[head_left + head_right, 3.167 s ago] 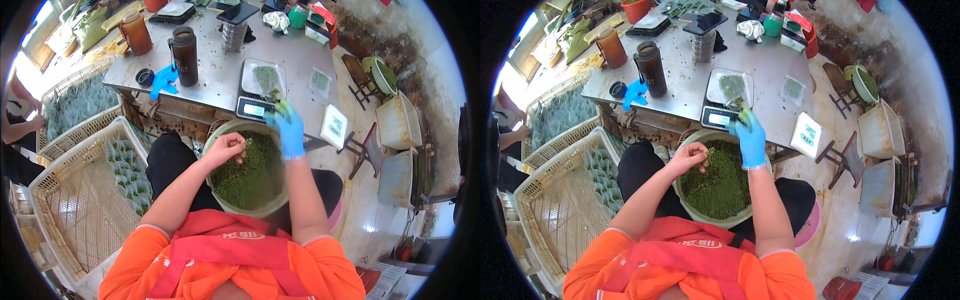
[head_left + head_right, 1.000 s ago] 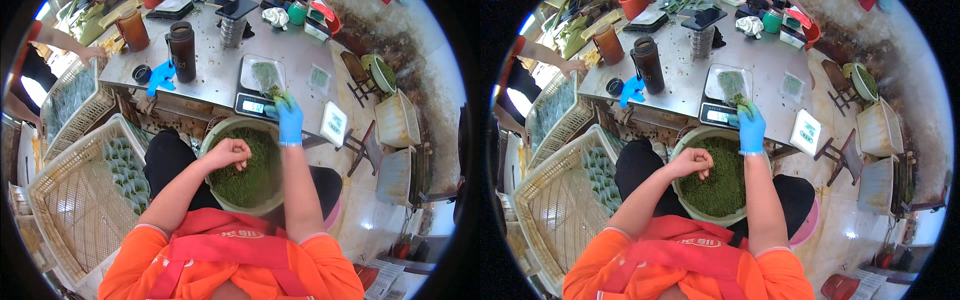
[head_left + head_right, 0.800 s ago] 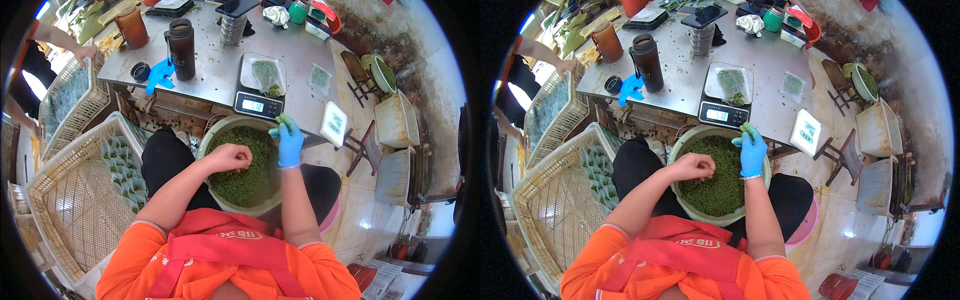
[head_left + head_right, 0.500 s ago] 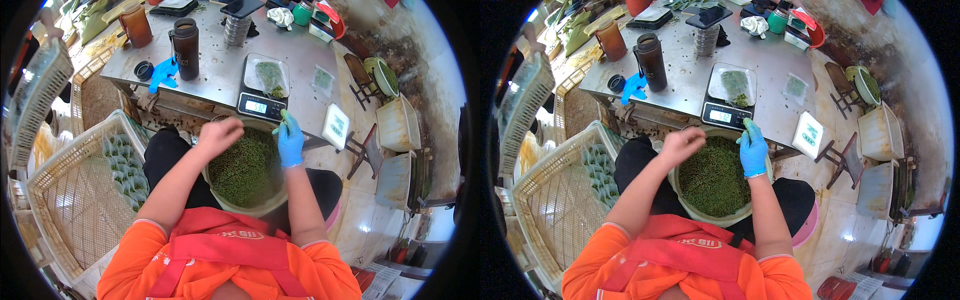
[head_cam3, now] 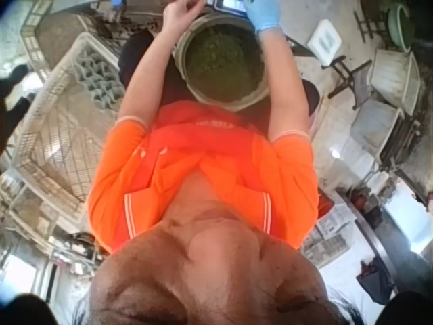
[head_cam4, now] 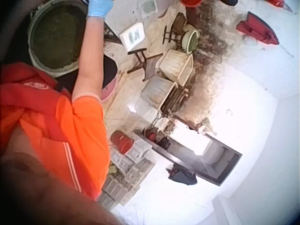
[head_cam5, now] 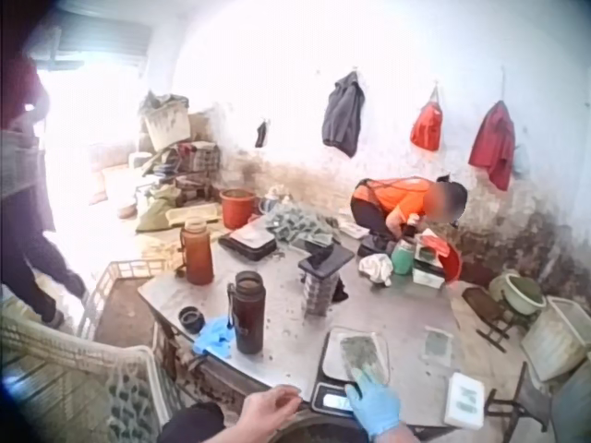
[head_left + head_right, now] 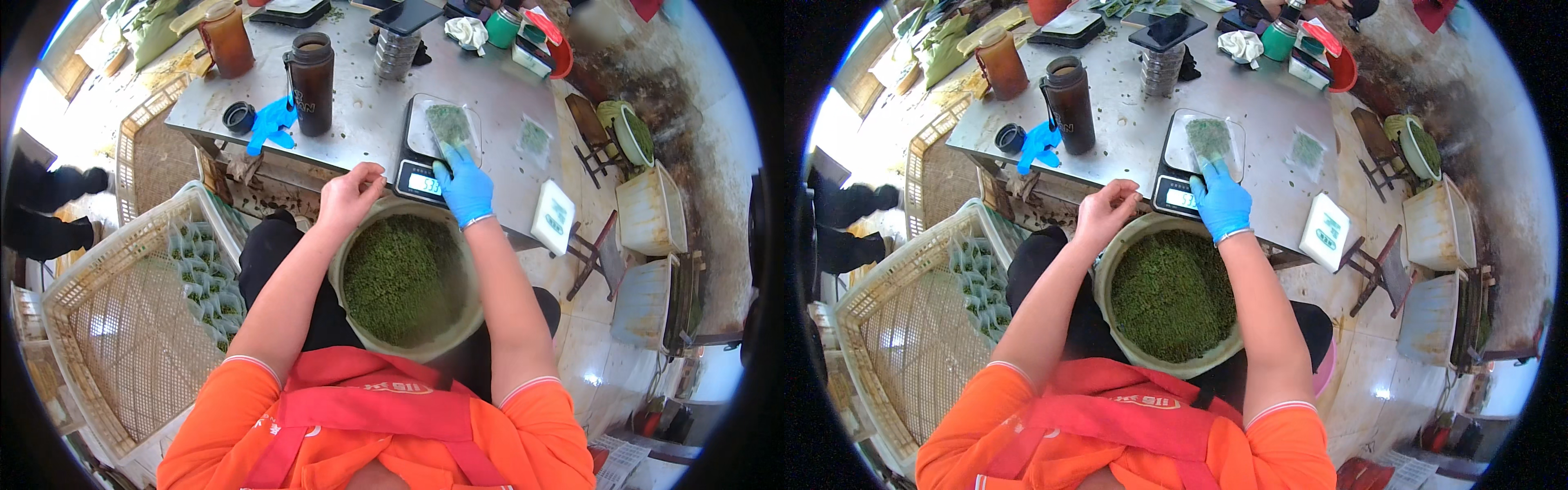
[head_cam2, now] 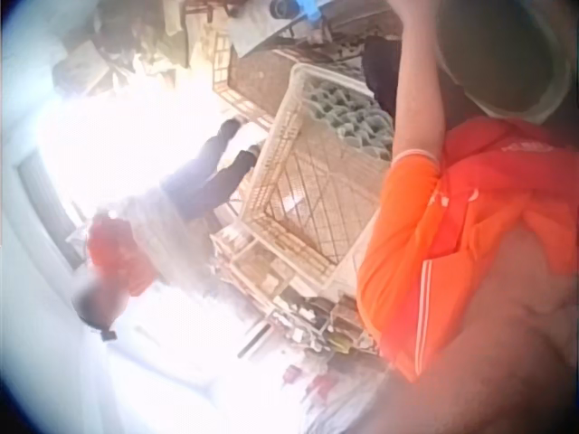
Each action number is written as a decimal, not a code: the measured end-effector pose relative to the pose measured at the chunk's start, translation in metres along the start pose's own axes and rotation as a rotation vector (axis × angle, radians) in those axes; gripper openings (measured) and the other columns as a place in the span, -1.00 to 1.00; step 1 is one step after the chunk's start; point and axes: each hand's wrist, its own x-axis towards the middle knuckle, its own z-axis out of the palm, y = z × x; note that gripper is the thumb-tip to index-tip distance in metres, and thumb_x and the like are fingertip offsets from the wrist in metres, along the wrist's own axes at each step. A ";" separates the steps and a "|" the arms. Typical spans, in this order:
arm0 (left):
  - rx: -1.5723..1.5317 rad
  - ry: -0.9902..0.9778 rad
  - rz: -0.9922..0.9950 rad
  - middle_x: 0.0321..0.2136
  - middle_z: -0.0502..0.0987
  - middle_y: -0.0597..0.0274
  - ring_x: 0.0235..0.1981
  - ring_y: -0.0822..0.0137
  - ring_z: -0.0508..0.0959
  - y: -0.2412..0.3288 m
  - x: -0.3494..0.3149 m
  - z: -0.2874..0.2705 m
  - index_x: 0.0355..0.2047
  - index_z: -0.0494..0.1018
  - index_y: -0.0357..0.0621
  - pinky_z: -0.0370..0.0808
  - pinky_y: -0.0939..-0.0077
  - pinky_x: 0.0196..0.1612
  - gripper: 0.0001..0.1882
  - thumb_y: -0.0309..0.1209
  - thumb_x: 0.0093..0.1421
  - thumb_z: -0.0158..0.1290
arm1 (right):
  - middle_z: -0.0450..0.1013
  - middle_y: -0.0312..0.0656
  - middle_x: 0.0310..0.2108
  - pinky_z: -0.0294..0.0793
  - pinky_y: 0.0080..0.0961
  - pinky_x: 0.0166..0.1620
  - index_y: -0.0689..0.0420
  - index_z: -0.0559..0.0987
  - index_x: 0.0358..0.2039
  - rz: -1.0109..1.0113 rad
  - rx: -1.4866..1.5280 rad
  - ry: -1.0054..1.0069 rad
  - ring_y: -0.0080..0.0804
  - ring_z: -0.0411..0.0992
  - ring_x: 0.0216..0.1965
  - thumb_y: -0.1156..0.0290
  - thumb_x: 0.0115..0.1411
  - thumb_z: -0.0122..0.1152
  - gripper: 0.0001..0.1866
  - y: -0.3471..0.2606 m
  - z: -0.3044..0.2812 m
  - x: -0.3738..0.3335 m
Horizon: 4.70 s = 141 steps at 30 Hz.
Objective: The person scoops green tea leaves from a large bowl into small plastic bags, weighs each bag on a digital scale, and places the filled bags into a crate. The person wears blue gloves and an orange apron while working at a metal table.
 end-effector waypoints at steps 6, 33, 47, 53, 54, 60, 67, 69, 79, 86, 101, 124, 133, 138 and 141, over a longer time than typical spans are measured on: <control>0.583 0.475 0.581 -0.38 0.57 0.18 -0.32 0.18 0.56 0.002 0.009 0.000 -0.12 0.38 -0.04 0.48 0.39 -0.20 -0.56 -0.31 -0.04 0.18 | 0.44 -0.18 -0.13 0.48 -0.31 -0.29 -0.04 0.54 -0.20 -0.222 -0.159 -0.121 -0.14 0.47 -0.31 0.23 0.18 -0.01 -0.76 -0.049 -0.031 0.010; 0.560 0.096 0.303 -0.27 0.53 0.14 -0.22 0.13 0.52 0.007 -0.010 -0.010 -0.01 0.32 0.08 0.44 0.28 -0.22 -0.36 -0.17 -0.14 0.23 | 0.48 -0.05 -0.24 0.51 -0.34 -0.32 0.14 0.47 -0.09 -0.516 0.443 -0.131 -0.17 0.50 -0.48 0.42 0.06 0.06 -0.64 -0.062 0.004 -0.038; 0.406 0.027 -0.166 -0.28 0.57 0.16 -0.23 0.11 0.56 0.023 0.002 -0.014 0.04 0.28 0.08 0.45 0.30 -0.17 -0.23 0.03 -0.18 0.25 | 0.37 0.06 -0.03 0.32 -0.26 0.04 -0.01 0.45 0.01 0.130 -0.438 0.267 0.01 0.37 -0.05 0.43 0.02 0.02 -0.54 0.251 0.021 0.074; 0.428 0.050 -0.084 -0.39 0.57 0.10 -0.32 0.12 0.57 0.021 0.006 -0.015 0.00 0.33 0.05 0.46 0.32 -0.22 -0.22 0.11 -0.21 0.24 | 0.38 -0.03 -0.05 0.36 -0.34 0.00 0.20 0.47 -0.06 0.511 1.123 0.461 -0.25 0.39 -0.10 0.45 0.23 -0.13 -0.69 0.224 -0.007 0.089; 0.433 0.024 -0.135 -0.34 0.56 0.10 -0.28 0.10 0.56 0.026 0.001 -0.019 0.01 0.32 0.03 0.45 0.32 -0.18 -0.21 0.10 -0.21 0.24 | 0.38 -0.08 -0.06 0.36 -0.38 0.00 0.24 0.47 -0.07 0.461 1.081 0.467 -0.33 0.38 -0.09 0.47 0.25 -0.14 -0.71 0.186 -0.016 0.084; 0.380 0.026 -0.170 -0.35 0.55 -0.03 -0.25 -0.01 0.54 0.018 -0.005 -0.023 0.04 0.31 0.00 0.44 0.25 -0.17 -0.32 0.15 0.03 0.03 | 0.33 -0.05 0.05 0.20 -0.33 0.15 0.16 0.45 -0.01 -0.129 0.471 0.585 -0.20 0.27 0.08 0.53 0.20 -0.08 -0.66 0.031 -0.022 0.015; 0.160 0.496 -0.005 -0.44 0.53 -0.12 -0.31 -0.09 0.53 -0.019 -0.052 -0.099 -0.03 0.40 0.09 0.43 0.16 -0.23 -0.58 -0.01 0.23 -0.17 | 0.28 0.00 0.09 0.07 -0.26 0.22 0.24 0.40 0.02 -0.246 0.102 0.351 -0.10 0.18 0.15 0.53 0.16 -0.04 -0.63 0.038 -0.007 -0.043; 0.301 0.670 -0.118 -0.46 0.51 -0.16 -0.34 -0.05 0.55 -0.030 -0.091 -0.156 -0.01 0.39 0.09 0.44 0.17 -0.30 -0.57 -0.02 0.24 -0.18 | 0.30 0.02 0.07 0.12 -0.29 0.19 0.32 0.39 0.00 -0.139 0.237 0.375 -0.11 0.23 0.11 0.50 0.19 -0.05 -0.64 0.037 -0.027 -0.072; 0.680 0.857 -0.800 -0.26 0.48 -0.28 -0.17 -0.19 0.47 -0.188 -0.232 -0.332 0.06 0.30 -0.07 0.36 0.04 -0.11 -0.40 0.09 0.23 -0.33 | 0.42 -0.09 -0.05 0.36 -0.46 0.03 0.27 0.45 -0.03 0.104 0.810 -0.149 -0.38 0.41 -0.09 0.54 0.20 0.01 -0.69 0.016 0.018 -0.162; 0.906 0.431 -0.853 0.06 0.31 -0.17 -0.06 -0.14 0.43 -0.248 -0.219 -0.302 0.20 0.05 -0.10 0.34 0.05 -0.03 -0.34 0.03 0.21 -0.27 | 0.49 -0.05 -0.16 0.45 -0.41 -0.10 0.16 0.44 -0.02 0.183 0.510 -0.289 -0.27 0.49 -0.16 0.39 0.10 0.17 -0.60 0.012 0.040 -0.176; 0.626 0.550 -0.025 -0.12 0.49 0.11 -0.07 0.14 0.48 -0.096 -0.122 -0.202 -0.02 0.37 -0.09 0.36 0.36 0.00 -0.57 -0.35 0.06 0.09 | 0.48 -0.06 -0.28 0.47 -0.26 -0.22 0.11 0.53 -0.32 0.166 0.317 -0.517 -0.05 0.46 -0.27 0.32 0.03 0.17 -0.79 -0.015 0.027 -0.185; 0.547 0.217 0.090 -0.60 0.52 0.07 -0.52 0.04 0.54 -0.005 -0.003 -0.006 -0.24 0.31 -0.06 0.40 0.14 -0.50 -0.59 -0.16 -0.05 0.12 | 0.43 -0.15 -0.21 0.46 -0.28 -0.41 0.04 0.50 -0.24 -0.460 0.051 -0.058 -0.17 0.46 -0.47 0.39 0.02 0.08 -0.75 -0.099 -0.028 -0.025; 0.620 0.178 0.182 -0.45 0.53 0.09 -0.42 0.06 0.55 -0.012 -0.012 -0.012 0.05 0.23 0.05 0.43 0.22 -0.39 -0.35 -0.31 -0.12 0.17 | 0.40 -0.11 -0.11 0.47 -0.18 -0.36 0.07 0.45 -0.11 -0.357 0.037 -0.344 -0.08 0.49 -0.39 0.43 0.05 -0.07 -0.66 -0.108 -0.023 -0.030; 0.602 0.211 0.381 -0.45 0.53 0.09 -0.41 0.08 0.54 -0.009 -0.010 -0.009 0.08 0.21 0.02 0.44 0.24 -0.38 -0.30 -0.38 -0.15 0.15 | 0.36 -0.02 -0.08 0.48 -0.16 -0.35 0.13 0.43 -0.09 -0.349 -0.001 -0.352 -0.06 0.49 -0.39 0.45 0.07 -0.08 -0.65 -0.098 0.010 -0.031; 0.577 0.237 0.489 -0.46 0.53 0.08 -0.40 0.08 0.55 -0.016 -0.007 -0.004 0.09 0.21 0.02 0.44 0.26 -0.36 -0.28 -0.39 -0.16 0.16 | 0.36 0.02 -0.08 0.48 -0.16 -0.34 0.14 0.44 -0.12 -0.279 -0.103 -0.478 -0.05 0.49 -0.37 0.45 0.07 -0.08 -0.67 -0.102 0.012 -0.023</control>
